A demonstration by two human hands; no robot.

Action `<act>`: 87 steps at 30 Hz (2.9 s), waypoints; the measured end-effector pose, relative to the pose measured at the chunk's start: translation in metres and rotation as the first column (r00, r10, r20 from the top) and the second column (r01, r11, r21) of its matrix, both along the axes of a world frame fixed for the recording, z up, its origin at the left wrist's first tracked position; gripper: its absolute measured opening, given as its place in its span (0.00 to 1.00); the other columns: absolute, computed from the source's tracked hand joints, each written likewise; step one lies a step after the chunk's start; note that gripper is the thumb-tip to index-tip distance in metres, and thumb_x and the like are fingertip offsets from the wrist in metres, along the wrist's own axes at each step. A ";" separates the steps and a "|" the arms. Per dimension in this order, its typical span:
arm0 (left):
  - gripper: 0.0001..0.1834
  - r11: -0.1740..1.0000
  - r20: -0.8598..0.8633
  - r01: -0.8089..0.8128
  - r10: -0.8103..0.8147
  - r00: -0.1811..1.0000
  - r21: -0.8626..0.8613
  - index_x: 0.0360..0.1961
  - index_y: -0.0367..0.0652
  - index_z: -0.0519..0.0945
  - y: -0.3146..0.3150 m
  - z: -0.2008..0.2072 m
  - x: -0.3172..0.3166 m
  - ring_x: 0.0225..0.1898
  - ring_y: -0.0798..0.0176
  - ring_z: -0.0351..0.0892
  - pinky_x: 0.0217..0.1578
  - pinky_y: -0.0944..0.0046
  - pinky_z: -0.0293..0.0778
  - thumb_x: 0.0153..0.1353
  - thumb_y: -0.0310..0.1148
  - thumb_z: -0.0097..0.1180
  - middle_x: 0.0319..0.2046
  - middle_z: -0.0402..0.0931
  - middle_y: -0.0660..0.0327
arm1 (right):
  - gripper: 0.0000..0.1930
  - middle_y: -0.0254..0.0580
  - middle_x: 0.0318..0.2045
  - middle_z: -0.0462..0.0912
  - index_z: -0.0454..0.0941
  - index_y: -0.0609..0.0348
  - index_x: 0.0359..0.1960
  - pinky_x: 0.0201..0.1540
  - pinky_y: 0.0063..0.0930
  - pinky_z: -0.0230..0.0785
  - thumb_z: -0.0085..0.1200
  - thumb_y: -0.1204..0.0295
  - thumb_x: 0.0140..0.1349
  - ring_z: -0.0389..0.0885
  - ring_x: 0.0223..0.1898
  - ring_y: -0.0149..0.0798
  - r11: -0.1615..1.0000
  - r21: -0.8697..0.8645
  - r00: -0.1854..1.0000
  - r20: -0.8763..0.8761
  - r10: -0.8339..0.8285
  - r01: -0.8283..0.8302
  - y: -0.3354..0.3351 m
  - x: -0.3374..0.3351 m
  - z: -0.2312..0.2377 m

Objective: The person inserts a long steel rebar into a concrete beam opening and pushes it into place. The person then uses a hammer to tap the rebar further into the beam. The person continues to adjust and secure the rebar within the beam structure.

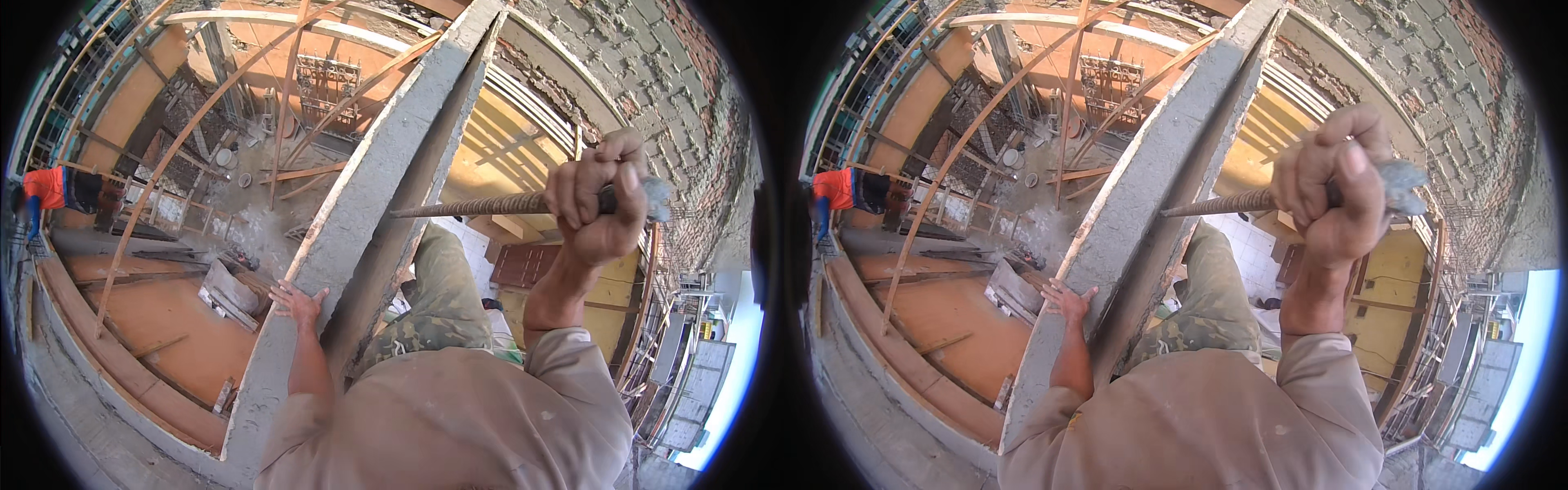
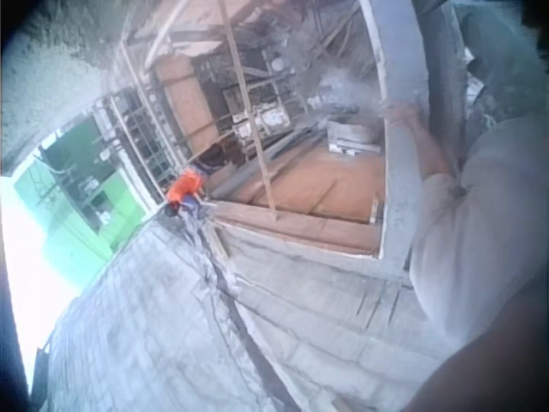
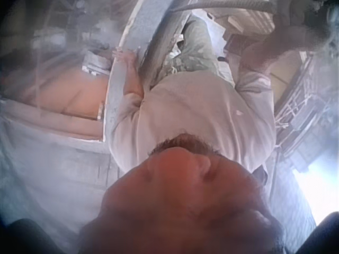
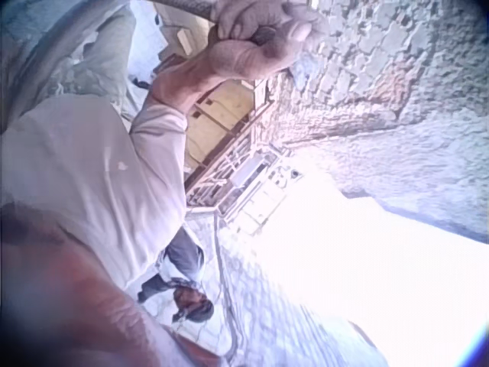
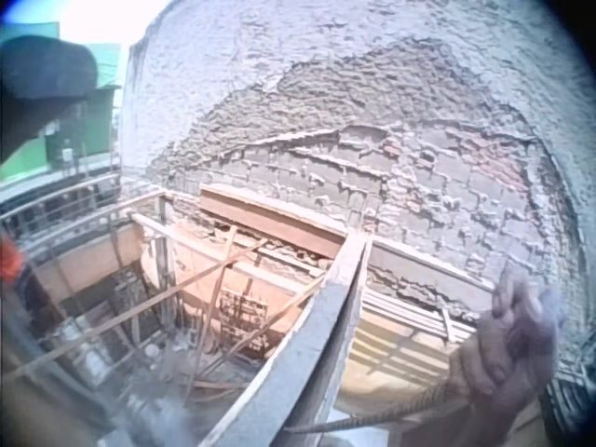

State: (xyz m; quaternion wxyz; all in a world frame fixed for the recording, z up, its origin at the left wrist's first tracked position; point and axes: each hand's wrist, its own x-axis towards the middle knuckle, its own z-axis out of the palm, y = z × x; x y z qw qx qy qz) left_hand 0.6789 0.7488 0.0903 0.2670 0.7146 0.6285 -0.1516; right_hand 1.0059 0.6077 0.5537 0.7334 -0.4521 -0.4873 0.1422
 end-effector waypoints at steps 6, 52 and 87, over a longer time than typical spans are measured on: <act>0.79 0.999 0.010 0.004 -0.004 1.000 0.050 0.72 0.37 0.30 0.005 -0.006 0.004 0.73 0.38 0.18 0.63 0.24 0.28 0.34 0.66 0.70 0.72 0.25 0.39 | 0.19 0.27 0.11 0.58 0.71 0.71 0.44 0.16 0.21 0.57 0.34 0.65 0.71 0.54 0.09 0.22 0.988 0.112 0.989 0.117 0.091 -0.104 -0.054 0.004 0.110; 0.80 0.998 -0.131 0.067 -0.064 0.989 0.018 0.71 0.37 0.31 0.015 -0.023 0.004 0.73 0.37 0.27 0.64 0.25 0.40 0.30 0.69 0.69 0.72 0.29 0.39 | 0.08 0.28 0.12 0.64 0.67 0.60 0.28 0.14 0.22 0.53 0.47 0.72 0.64 0.61 0.12 0.22 0.847 0.006 0.841 -0.122 -0.528 0.532 0.054 0.216 -0.122; 0.53 0.788 0.178 0.259 -0.419 0.890 0.559 0.66 0.32 0.57 0.058 -0.030 0.350 0.65 0.48 0.57 0.65 0.41 0.46 0.51 0.61 0.61 0.61 0.60 0.45 | 0.09 0.28 0.16 0.65 0.71 0.60 0.27 0.20 0.22 0.55 0.46 0.69 0.63 0.62 0.18 0.22 0.683 -0.054 0.685 0.032 -0.728 0.729 0.075 0.384 -0.181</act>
